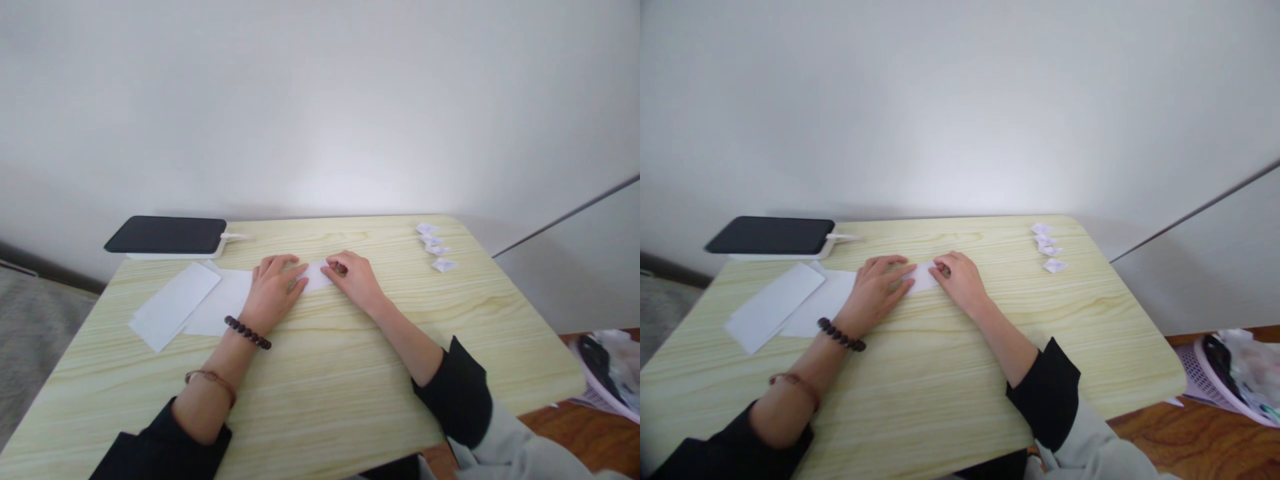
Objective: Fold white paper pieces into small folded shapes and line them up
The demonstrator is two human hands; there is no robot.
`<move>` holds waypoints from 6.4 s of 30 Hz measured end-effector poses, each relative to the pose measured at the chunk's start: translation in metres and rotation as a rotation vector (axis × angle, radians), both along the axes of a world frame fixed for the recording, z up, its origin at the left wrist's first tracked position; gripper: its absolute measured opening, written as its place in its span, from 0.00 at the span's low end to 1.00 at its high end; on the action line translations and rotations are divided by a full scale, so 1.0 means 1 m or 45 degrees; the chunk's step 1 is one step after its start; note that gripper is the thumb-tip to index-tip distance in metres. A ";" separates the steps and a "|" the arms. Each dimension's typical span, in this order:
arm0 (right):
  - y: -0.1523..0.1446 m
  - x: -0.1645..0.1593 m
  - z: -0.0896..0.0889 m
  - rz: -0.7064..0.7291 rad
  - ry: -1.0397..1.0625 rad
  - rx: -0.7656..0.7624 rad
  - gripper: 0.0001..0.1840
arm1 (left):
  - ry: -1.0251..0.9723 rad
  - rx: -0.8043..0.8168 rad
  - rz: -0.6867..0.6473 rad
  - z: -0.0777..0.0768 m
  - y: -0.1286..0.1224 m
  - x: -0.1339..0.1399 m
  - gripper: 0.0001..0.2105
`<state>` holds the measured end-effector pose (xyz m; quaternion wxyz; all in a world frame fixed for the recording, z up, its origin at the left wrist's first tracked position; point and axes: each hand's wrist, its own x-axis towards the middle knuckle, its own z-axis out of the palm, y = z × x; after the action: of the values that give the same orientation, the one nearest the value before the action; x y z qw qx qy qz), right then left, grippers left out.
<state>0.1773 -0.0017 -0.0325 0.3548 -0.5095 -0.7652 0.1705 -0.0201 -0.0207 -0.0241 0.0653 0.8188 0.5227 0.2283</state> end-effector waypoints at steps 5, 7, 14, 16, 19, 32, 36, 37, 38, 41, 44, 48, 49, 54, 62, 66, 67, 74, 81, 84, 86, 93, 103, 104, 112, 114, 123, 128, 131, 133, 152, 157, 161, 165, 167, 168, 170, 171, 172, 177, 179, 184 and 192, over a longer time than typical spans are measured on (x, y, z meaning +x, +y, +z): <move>0.001 0.003 0.000 0.117 -0.019 0.094 0.10 | 0.020 0.021 -0.094 0.000 0.000 -0.001 0.15; 0.002 0.005 -0.001 0.199 -0.062 0.156 0.11 | 0.025 0.032 -0.101 0.000 0.001 -0.001 0.15; 0.005 0.007 -0.003 0.338 -0.124 0.211 0.11 | 0.020 0.066 -0.126 0.000 0.000 -0.001 0.15; 0.005 0.006 -0.002 0.304 -0.069 0.185 0.10 | 0.044 0.073 -0.126 0.002 -0.001 0.000 0.15; 0.003 0.004 0.001 0.228 0.045 0.150 0.08 | 0.107 0.068 -0.106 0.005 -0.004 0.002 0.15; 0.004 0.009 0.002 0.366 -0.010 0.171 0.11 | 0.187 0.072 -0.068 0.008 -0.007 0.006 0.14; 0.005 0.011 0.002 0.456 -0.084 0.181 0.11 | 0.171 0.069 -0.060 0.008 -0.007 0.006 0.14; 0.005 0.011 0.002 0.463 -0.091 0.183 0.11 | 0.173 0.064 -0.059 0.008 -0.007 0.006 0.15; 0.005 0.011 0.002 0.467 -0.098 0.188 0.12 | 0.176 0.059 -0.060 0.008 -0.007 0.006 0.15; 0.005 0.012 0.003 0.481 -0.118 0.215 0.11 | 0.181 0.051 -0.064 0.008 -0.006 0.005 0.15; 0.006 0.013 0.003 0.496 -0.124 0.209 0.11 | 0.185 0.052 -0.069 0.008 -0.006 0.005 0.16; 0.006 0.014 0.004 0.507 -0.131 0.207 0.11 | 0.178 0.055 -0.065 0.007 -0.006 0.005 0.16; 0.006 0.014 0.005 0.510 -0.138 0.211 0.11 | 0.176 0.058 -0.065 0.007 -0.006 0.005 0.16; 0.006 0.014 0.006 0.507 -0.172 0.232 0.11 | 0.172 0.057 -0.064 0.007 -0.007 0.005 0.16; 0.006 0.014 0.007 0.518 -0.225 0.273 0.11 | 0.223 0.035 -0.054 0.007 -0.006 0.007 0.16; 0.005 0.014 0.008 0.520 -0.250 0.273 0.11 | 0.233 0.037 -0.050 0.009 -0.007 0.007 0.16; 0.005 0.013 0.009 0.519 -0.256 0.274 0.11 | 0.235 0.035 -0.049 0.009 -0.007 0.007 0.16; 0.005 0.013 0.010 0.525 -0.285 0.265 0.11 | 0.254 0.032 -0.041 0.011 -0.008 0.008 0.16; 0.004 0.012 0.012 0.523 -0.301 0.258 0.12 | 0.300 0.038 -0.035 0.012 -0.008 0.009 0.16; 0.002 0.011 0.013 0.509 -0.286 0.253 0.12 | 0.343 0.061 -0.037 0.014 -0.008 0.010 0.16; 0.000 0.010 0.013 0.472 -0.248 0.247 0.13 | 0.374 0.069 -0.033 0.015 -0.009 0.011 0.16; -0.004 0.004 0.011 0.316 -0.322 0.227 0.15 | 0.449 0.115 -0.029 0.017 -0.010 0.013 0.16; -0.013 0.008 0.019 0.130 -0.423 0.096 0.12 | 0.455 0.099 0.032 0.017 -0.015 0.016 0.15; -0.014 0.010 0.019 0.133 -0.413 0.094 0.12 | 0.441 0.096 0.032 0.016 -0.014 0.016 0.15; -0.009 0.011 0.011 0.138 -0.239 0.116 0.09 | 0.157 0.092 0.078 0.003 -0.001 0.012 0.14; -0.007 0.010 0.008 0.149 -0.252 0.115 0.10 | 0.137 0.066 0.078 0.003 0.000 0.013 0.14; -0.005 0.012 0.003 0.213 -0.202 0.092 0.11 | -0.078 -0.150 0.086 0.007 0.004 0.014 0.10; -0.007 0.010 0.006 0.300 -0.138 0.080 0.09 | -0.231 -0.275 0.045 0.009 0.004 0.014 0.08; -0.009 0.009 0.008 0.333 -0.066 0.058 0.08 | -0.271 -0.292 0.030 0.012 0.003 0.014 0.10; -0.010 0.008 0.009 0.346 -0.037 0.049 0.07 | -0.258 -0.280 0.022 0.013 0.002 0.015 0.12; -0.012 0.008 0.015 0.411 -0.054 0.007 0.06 | -0.320 -0.284 -0.086 0.015 -0.003 0.017 0.14; -0.010 0.012 0.018 0.436 -0.032 -0.018 0.07 | -0.392 -0.409 -0.115 0.020 -0.001 0.011 0.16; -0.010 0.013 0.019 0.441 0.026 -0.080 0.06 | -0.429 -0.476 -0.143 0.020 0.000 0.008 0.16; -0.009 0.014 0.018 0.435 0.055 -0.119 0.06 | -0.454 -0.499 -0.138 0.020 0.001 0.008 0.15; -0.009 0.015 0.017 0.426 0.080 -0.141 0.06 | -0.447 -0.499 -0.131 0.020 0.001 0.008 0.15; -0.008 0.015 0.016 0.422 0.101 -0.156 0.06 | -0.442 -0.499 -0.127 0.020 0.001 0.009 0.14; -0.008 0.015 0.016 0.416 0.145 -0.192 0.05 | -0.436 -0.505 -0.128 0.021 0.001 0.008 0.15; -0.008 0.015 0.016 0.414 0.164 -0.209 0.06 | -0.438 -0.510 -0.132 0.020 0.002 0.008 0.15; -0.008 0.015 0.016 0.414 0.175 -0.223 0.06 | -0.442 -0.515 -0.139 0.020 0.002 0.008 0.15; -0.006 0.018 0.017 0.417 0.233 -0.298 0.07 | -0.511 -0.563 -0.122 0.018 0.004 0.004 0.16; -0.005 0.020 0.016 0.418 0.279 -0.343 0.07 | -0.546 -0.574 -0.078 0.018 0.004 0.003 0.17; -0.005 0.020 0.016 0.425 0.241 -0.352 0.06 | -0.585 -0.553 -0.059 0.019 0.001 0.005 0.18; -0.008 0.015 0.014 0.406 0.175 -0.267 0.07 | -0.401 -0.436 -0.150 0.017 0.001 0.010 0.16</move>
<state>0.1925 -0.0092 -0.0181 0.3196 -0.4031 -0.7883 0.3375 -0.0102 -0.0198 -0.0074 0.2971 0.7791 0.4885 0.2571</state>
